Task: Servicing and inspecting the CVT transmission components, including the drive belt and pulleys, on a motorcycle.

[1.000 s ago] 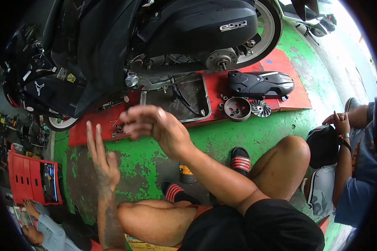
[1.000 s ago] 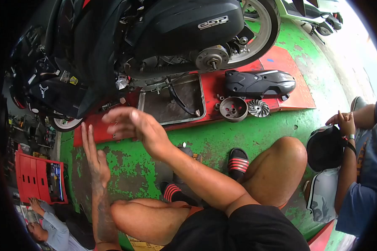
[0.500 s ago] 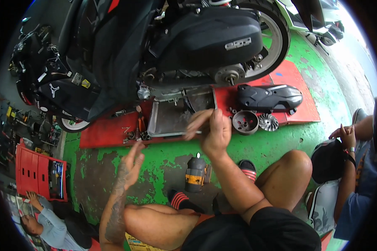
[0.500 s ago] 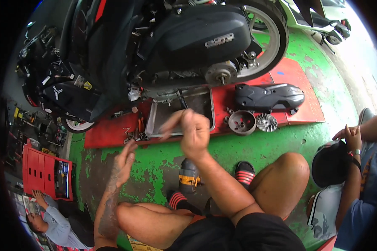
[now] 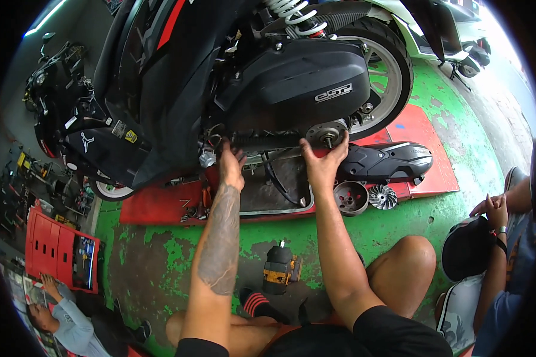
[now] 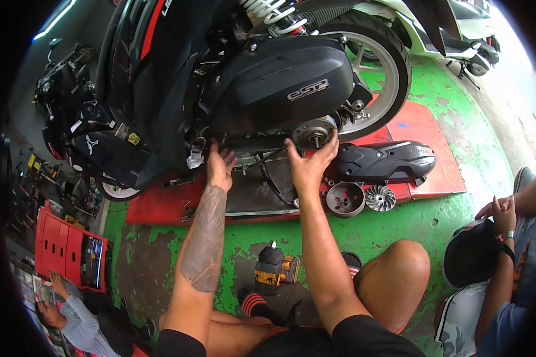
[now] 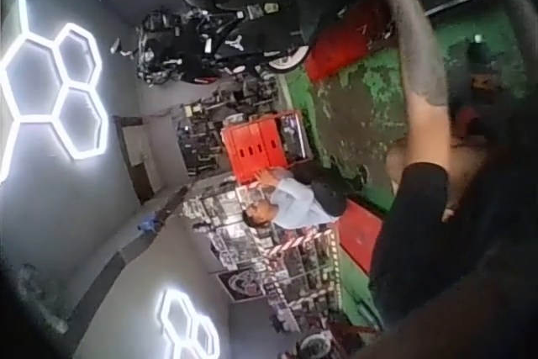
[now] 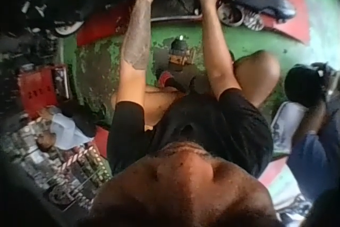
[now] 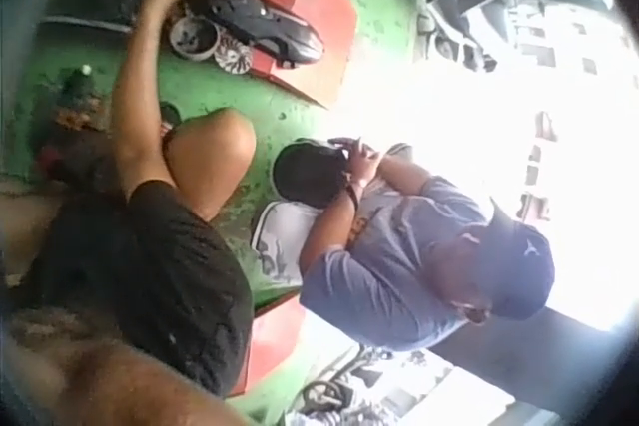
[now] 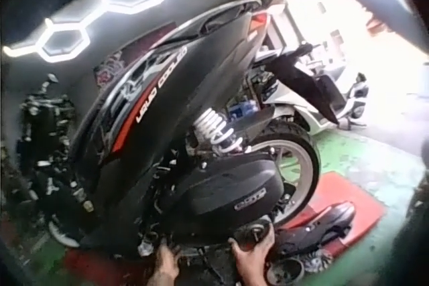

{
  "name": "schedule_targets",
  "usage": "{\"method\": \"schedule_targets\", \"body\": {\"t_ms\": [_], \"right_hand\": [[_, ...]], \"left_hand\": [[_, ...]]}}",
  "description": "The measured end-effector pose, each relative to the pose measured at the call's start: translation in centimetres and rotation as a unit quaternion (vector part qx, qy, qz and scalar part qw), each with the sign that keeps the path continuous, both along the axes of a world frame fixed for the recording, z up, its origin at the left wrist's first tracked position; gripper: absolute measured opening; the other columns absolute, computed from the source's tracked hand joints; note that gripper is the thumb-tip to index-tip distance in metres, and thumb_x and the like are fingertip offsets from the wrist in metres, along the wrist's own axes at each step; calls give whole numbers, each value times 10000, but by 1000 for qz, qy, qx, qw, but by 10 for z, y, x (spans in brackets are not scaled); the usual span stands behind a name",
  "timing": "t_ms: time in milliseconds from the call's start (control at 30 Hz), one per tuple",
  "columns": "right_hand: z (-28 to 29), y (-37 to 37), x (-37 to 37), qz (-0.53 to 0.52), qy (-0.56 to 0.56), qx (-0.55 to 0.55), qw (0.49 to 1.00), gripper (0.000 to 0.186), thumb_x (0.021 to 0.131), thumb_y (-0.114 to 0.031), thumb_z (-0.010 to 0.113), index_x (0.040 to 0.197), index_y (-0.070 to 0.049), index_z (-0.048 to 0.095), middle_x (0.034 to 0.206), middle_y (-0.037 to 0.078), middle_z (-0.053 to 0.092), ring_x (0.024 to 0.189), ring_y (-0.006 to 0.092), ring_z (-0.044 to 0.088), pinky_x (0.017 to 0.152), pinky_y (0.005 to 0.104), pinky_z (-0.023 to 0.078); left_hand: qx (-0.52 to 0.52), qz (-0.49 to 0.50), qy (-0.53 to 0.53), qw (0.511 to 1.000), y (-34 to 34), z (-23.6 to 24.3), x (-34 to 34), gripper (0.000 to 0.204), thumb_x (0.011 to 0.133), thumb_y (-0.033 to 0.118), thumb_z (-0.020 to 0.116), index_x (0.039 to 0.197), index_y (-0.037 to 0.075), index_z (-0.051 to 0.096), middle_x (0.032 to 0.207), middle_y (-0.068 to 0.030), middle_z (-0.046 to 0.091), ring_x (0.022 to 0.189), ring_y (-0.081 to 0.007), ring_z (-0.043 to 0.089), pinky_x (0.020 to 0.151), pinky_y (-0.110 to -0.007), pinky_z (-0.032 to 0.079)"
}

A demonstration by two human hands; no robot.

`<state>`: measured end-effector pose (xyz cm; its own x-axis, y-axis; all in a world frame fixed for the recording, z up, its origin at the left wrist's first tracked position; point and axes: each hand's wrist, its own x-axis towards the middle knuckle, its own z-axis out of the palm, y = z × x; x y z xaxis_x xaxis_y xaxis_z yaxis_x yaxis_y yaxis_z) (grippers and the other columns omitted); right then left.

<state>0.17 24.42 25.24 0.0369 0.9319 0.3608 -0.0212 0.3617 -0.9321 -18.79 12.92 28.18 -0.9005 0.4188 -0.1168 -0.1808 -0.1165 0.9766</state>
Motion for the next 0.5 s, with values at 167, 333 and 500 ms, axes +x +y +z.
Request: {"method": "schedule_targets", "body": {"t_ms": [167, 333, 500], "right_hand": [[-8, 5, 5, -38, -6, 30, 999, 1155, 706, -279, 903, 1539, -15, 148, 1569, 267, 161, 1465, 416, 198, 1198, 488, 251], [-1, 12, 5, -18, 0, 27, 999, 1160, 691, -234, 912, 1544, -34, 152, 1548, 241, 207, 1460, 398, 211, 1196, 470, 242], [2, 18, 2, -47, -21, 45, 998, 1089, 673, -200, 903, 1529, -77, 242, 1508, 229, 263, 1429, 394, 270, 1172, 465, 294]], "left_hand": [[17, 78, -87, 993, 42, -1, -18, 564, 899, 578, 558, 1343, 230, 535, 1311, 14, 516, 1078, -208, 478, 930, -396, 444], [-9, 34, -89, 995, 49, -9, -22, 568, 906, 638, 537, 1281, 212, 543, 1279, -16, 549, 1142, -247, 528, 930, -436, 490], [50, 16, -70, 996, 38, -12, -26, 368, 933, 479, 606, 1162, 191, 628, 1172, -11, 625, 1041, -205, 589, 856, -362, 538]]}}
